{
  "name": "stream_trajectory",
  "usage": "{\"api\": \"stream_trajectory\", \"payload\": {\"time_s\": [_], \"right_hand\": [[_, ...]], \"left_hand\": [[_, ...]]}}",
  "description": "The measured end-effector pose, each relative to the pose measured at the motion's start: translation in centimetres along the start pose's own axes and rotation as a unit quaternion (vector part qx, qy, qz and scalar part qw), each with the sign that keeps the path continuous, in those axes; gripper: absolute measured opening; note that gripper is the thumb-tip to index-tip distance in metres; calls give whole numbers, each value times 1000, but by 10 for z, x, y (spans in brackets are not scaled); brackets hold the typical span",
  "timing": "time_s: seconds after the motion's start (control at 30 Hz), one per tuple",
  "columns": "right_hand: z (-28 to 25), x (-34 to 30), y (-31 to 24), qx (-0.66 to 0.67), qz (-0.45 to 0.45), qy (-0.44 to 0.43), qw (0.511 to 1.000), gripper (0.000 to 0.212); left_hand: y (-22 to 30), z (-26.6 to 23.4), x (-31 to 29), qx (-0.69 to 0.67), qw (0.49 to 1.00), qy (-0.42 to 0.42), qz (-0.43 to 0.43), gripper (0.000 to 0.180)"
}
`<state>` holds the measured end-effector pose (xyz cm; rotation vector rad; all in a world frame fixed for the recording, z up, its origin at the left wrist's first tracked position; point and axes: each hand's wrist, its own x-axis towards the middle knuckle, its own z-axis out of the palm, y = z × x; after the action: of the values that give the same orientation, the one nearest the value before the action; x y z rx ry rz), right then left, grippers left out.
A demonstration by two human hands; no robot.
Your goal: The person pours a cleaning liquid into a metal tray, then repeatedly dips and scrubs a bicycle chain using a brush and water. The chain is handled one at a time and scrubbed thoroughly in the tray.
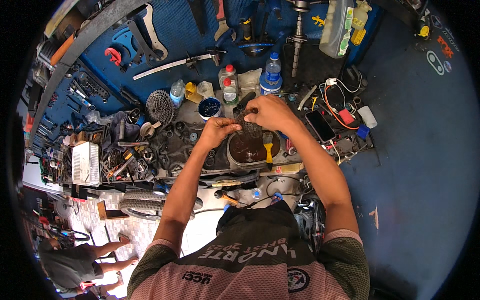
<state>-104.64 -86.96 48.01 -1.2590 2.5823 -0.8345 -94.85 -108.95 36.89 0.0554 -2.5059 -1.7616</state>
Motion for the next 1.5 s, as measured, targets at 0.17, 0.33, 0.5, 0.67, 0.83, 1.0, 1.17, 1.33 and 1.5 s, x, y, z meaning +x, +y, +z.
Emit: {"api": "stream_trajectory", "payload": {"time_s": [0.17,0.33,0.5,0.67,0.83,1.0,1.17,1.33,1.5], "right_hand": [[1,3,7,36,11,-6,999,31],[3,11,6,135,27,7,990,33],[13,13,12,233,46,28,971,31],[23,7,38,279,45,76,956,33],[42,-8,80,209,90,112,967,36],[78,-34,100,205,164,148,954,33],[114,-81,111,-51,75,19,996,37],[140,-95,117,-174,-44,-52,982,42],[127,-84,116,-61,-44,-29,997,31]], "left_hand": [[7,6,5,-39,998,-44,-14,19],[-13,27,9,-180,982,-54,-17,23],[-15,39,20,-244,967,-65,20,22],[-5,38,28,-242,963,-113,22,16],[-18,31,41,-133,983,-129,12,13],[-30,36,51,-134,969,-190,-85,11],[-49,26,55,9,974,-162,-159,19],[-49,23,49,-66,943,-177,-273,78],[-53,26,40,-112,925,-152,-329,63]]}}
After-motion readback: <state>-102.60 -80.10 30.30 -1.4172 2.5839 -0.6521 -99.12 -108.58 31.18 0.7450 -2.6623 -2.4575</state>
